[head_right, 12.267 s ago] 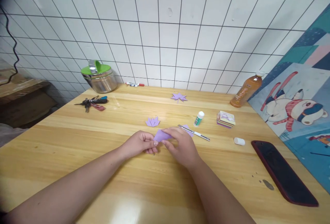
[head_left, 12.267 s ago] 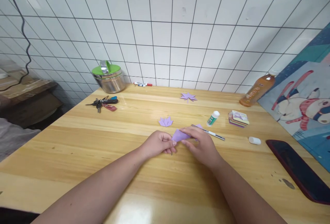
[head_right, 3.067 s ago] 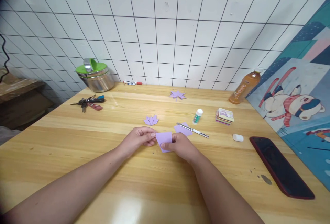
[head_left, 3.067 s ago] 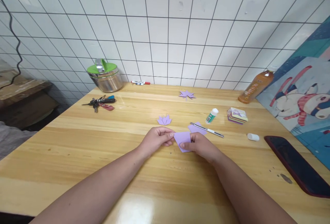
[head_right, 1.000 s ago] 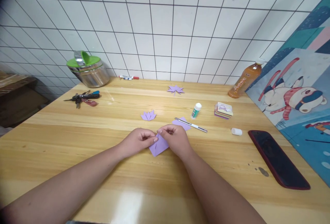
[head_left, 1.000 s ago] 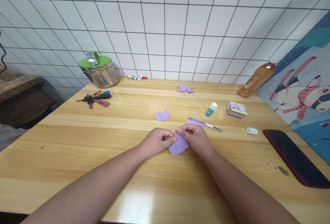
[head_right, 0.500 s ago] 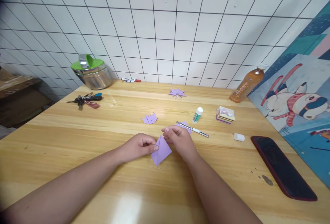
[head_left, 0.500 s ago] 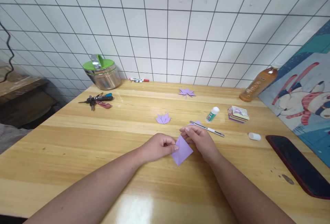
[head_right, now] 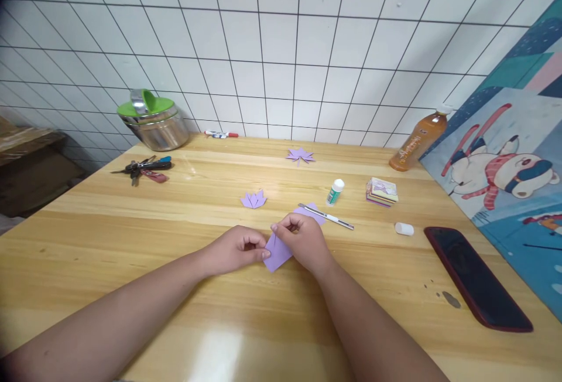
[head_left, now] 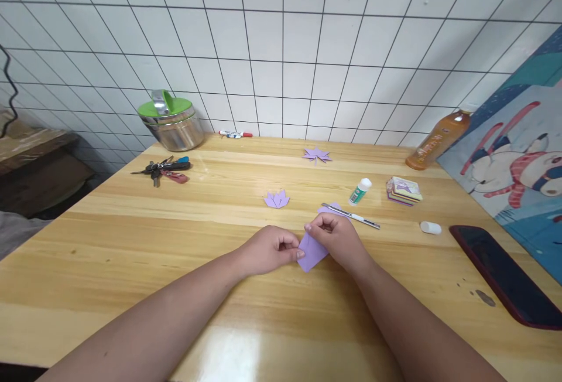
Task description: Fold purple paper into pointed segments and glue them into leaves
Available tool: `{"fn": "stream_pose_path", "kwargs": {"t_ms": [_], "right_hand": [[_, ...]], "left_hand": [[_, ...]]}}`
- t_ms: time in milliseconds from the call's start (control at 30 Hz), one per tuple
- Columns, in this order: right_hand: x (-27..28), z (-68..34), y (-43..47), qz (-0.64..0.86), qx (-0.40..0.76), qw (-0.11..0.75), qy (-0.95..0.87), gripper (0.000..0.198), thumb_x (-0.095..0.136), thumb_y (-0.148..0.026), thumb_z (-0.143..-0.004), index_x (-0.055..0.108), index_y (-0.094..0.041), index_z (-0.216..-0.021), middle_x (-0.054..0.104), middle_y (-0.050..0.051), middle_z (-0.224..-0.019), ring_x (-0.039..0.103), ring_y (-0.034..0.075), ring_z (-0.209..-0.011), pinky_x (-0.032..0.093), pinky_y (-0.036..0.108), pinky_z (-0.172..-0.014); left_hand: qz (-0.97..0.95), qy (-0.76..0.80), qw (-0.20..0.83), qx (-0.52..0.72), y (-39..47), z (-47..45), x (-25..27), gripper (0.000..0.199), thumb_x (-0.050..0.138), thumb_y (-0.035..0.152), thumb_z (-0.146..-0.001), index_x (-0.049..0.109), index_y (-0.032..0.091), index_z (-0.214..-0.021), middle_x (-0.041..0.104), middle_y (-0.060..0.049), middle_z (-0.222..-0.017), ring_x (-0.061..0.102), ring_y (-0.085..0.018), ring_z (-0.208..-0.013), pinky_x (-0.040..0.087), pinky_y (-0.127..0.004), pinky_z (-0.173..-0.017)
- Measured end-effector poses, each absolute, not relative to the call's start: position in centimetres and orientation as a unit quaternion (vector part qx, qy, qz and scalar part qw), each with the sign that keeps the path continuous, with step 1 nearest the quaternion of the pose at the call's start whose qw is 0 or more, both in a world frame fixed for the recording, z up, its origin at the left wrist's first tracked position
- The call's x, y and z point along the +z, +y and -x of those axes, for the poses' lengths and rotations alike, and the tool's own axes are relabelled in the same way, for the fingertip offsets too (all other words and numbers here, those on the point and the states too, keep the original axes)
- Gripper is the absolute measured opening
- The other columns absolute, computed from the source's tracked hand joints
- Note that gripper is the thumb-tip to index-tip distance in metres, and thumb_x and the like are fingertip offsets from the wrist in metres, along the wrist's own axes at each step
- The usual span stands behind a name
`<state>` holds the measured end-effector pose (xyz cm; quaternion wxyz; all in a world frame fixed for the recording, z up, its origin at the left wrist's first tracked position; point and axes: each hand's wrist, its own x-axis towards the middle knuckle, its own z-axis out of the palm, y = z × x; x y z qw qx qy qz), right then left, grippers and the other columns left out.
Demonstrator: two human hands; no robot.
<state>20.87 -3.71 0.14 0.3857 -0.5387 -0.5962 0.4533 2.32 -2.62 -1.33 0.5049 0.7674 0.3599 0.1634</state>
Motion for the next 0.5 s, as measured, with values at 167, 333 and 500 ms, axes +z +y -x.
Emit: {"fn": "stream_pose_path", "kwargs": {"t_ms": [167,333,500], "right_hand": [[0.13,-20.46,-3.67,0.553,0.445,0.385,-0.590,0.026,0.063,-0.039,-0.070,0.056,-0.016,-0.060,0.055,-0.001,-0.056,0.046,0.010,-0.050,0.035,0.021,-0.046],[0.04,-20.76,-3.64,0.534,0.481,0.399,-0.569,0.029,0.066,-0.044,-0.067,0.059,-0.016,-0.063,0.057,0.000,-0.059,0.048,0.011,-0.052,0.036,0.022,-0.048],[0.45,-21.33,-3.64,0.508,0.566,0.379,-0.527,0.037,0.057,-0.051,-0.075,0.067,-0.017,-0.086,0.060,0.000,-0.067,0.051,0.011,-0.056,0.037,0.023,-0.051]], "left_hand": [[-0.759,0.360,0.515,0.170,-2.54,-2.31,-1.13,0.029,0.055,0.040,-0.078,0.064,0.014,-0.067,0.053,0.003,-0.058,0.046,-0.010,-0.055,0.033,-0.019,-0.053],[-0.751,0.355,0.526,0.180,-2.63,-2.35,-1.00,0.027,0.054,0.038,-0.078,0.066,0.015,-0.070,0.058,0.001,-0.061,0.050,-0.011,-0.058,0.036,-0.020,-0.054],[-0.748,0.369,0.518,0.189,-2.62,-2.40,-1.21,0.024,0.055,0.035,-0.077,0.062,0.014,-0.067,0.055,0.002,-0.060,0.047,-0.010,-0.056,0.035,-0.019,-0.053]]}}
